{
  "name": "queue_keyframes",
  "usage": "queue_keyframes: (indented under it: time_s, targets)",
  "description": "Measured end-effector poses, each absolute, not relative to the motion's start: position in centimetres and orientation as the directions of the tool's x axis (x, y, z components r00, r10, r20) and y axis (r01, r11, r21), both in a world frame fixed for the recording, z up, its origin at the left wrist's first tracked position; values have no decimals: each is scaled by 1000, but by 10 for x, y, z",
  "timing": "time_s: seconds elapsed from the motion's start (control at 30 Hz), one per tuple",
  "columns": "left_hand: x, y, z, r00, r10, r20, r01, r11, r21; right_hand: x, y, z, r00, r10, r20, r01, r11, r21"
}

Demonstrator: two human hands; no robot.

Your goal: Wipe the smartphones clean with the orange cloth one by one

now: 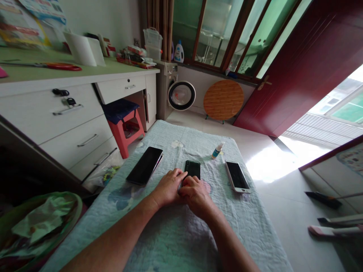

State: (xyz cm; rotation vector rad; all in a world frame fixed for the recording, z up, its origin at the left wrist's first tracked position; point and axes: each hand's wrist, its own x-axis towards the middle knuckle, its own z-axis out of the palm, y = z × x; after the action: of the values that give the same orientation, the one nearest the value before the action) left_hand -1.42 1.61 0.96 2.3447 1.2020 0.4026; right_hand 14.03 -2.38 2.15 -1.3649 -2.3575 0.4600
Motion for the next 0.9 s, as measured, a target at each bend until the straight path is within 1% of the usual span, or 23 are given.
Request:
queue_keyframes:
  time_s: [0.17,0.27,0.47,0.6,0.67,0.83,0.9]
  targets:
    - [-19,21,12,617,786,-31,677,-511,530,145,-29,26,-458,878,136,708,453,-542]
    - [-22,22,12,632,773,-55,671,-510,539,152,-32,27,-433,890,141,698,430,-572]
    - [-24,21,12,639,768,-45,650,-507,566,179,-34,33,-388,921,38,703,322,-634]
    - [-24,20,14,638,768,-44,651,-509,563,189,-31,35,-349,937,8,725,275,-631]
    - [-24,20,14,636,770,-49,656,-506,560,186,-31,33,-333,942,36,727,280,-626]
    - [-24,21,11,640,768,-38,651,-515,558,164,-29,20,-242,954,180,734,301,-609]
    - [-24,22,11,641,767,-31,648,-519,557,157,-28,16,-213,953,216,735,302,-607]
